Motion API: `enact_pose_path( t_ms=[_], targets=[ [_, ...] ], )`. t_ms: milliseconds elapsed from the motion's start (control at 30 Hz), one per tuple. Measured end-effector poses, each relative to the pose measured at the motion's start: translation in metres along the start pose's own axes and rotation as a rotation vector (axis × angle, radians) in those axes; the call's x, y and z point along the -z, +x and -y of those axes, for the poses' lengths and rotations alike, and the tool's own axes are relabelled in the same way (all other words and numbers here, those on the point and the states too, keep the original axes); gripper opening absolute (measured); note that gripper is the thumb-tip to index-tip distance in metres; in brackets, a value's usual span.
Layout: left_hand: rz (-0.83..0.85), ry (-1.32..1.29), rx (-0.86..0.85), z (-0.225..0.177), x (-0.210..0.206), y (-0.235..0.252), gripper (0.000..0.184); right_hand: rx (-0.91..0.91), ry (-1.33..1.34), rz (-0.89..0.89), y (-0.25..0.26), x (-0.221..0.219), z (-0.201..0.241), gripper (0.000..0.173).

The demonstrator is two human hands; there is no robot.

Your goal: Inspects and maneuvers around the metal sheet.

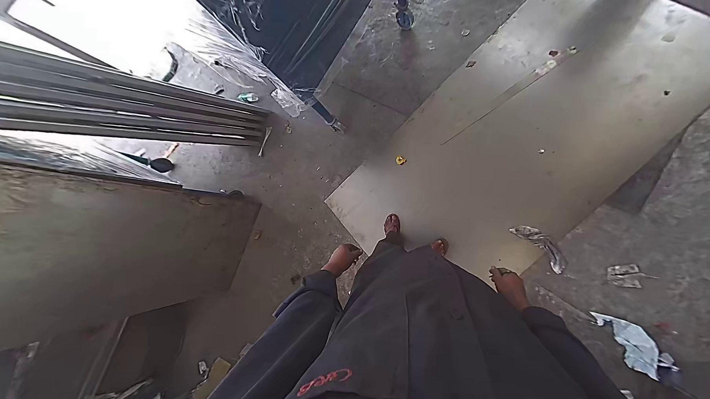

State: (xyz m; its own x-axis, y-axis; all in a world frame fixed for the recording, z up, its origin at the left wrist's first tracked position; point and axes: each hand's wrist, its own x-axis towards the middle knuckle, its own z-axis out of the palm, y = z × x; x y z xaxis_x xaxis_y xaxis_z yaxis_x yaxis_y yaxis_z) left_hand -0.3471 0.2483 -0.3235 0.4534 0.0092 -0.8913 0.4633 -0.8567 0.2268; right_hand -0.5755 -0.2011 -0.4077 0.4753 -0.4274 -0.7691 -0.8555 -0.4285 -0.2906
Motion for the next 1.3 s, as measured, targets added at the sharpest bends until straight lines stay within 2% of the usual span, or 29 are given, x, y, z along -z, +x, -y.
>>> enact_pose_path(
  t_ms=[167, 400, 667, 867, 1033, 1100, 1167, 1300],
  targets=[
    [0.02, 0.087, -0.07, -0.029, 0.005, 0.008, 0.041, -0.083, 0.052, -0.042, -0.007, 0.003, -0.009, 0.042],
    [0.047, 0.13, -0.168, -0.062, 0.01, 0.02, 0.042, -0.087, 0.119, -0.041, -0.006, 0.003, 0.002, 0.041],
    [0.067, 0.132, -0.124, -0.046, 0.01, 0.036, 0.041, -0.066, 0.101, -0.036, -0.006, -0.003, 0.02, 0.042],
    [0.063, 0.11, -0.071, -0.026, 0.012, 0.043, 0.042, -0.043, -0.006, -0.004, 0.006, 0.011, 0.042, 0.044],
    [0.053, 0.08, -0.051, -0.026, 0.011, 0.042, 0.041, -0.032, 0.007, -0.047, 0.01, 0.028, 0.059, 0.037],
    [0.051, 0.086, -0.06, -0.028, 0.01, 0.044, 0.041, -0.075, -0.009, -0.09, 0.008, 0.034, 0.066, 0.045],
    [0.051, 0.097, -0.084, -0.032, 0.01, 0.044, 0.04, -0.107, -0.013, -0.116, 0.006, 0.038, 0.071, 0.06],
    [0.065, 0.155, -0.107, -0.044, 0.012, 0.043, 0.041, -0.12, 0.028, -0.077, 0.005, 0.041, 0.071, 0.076]
  ],
)
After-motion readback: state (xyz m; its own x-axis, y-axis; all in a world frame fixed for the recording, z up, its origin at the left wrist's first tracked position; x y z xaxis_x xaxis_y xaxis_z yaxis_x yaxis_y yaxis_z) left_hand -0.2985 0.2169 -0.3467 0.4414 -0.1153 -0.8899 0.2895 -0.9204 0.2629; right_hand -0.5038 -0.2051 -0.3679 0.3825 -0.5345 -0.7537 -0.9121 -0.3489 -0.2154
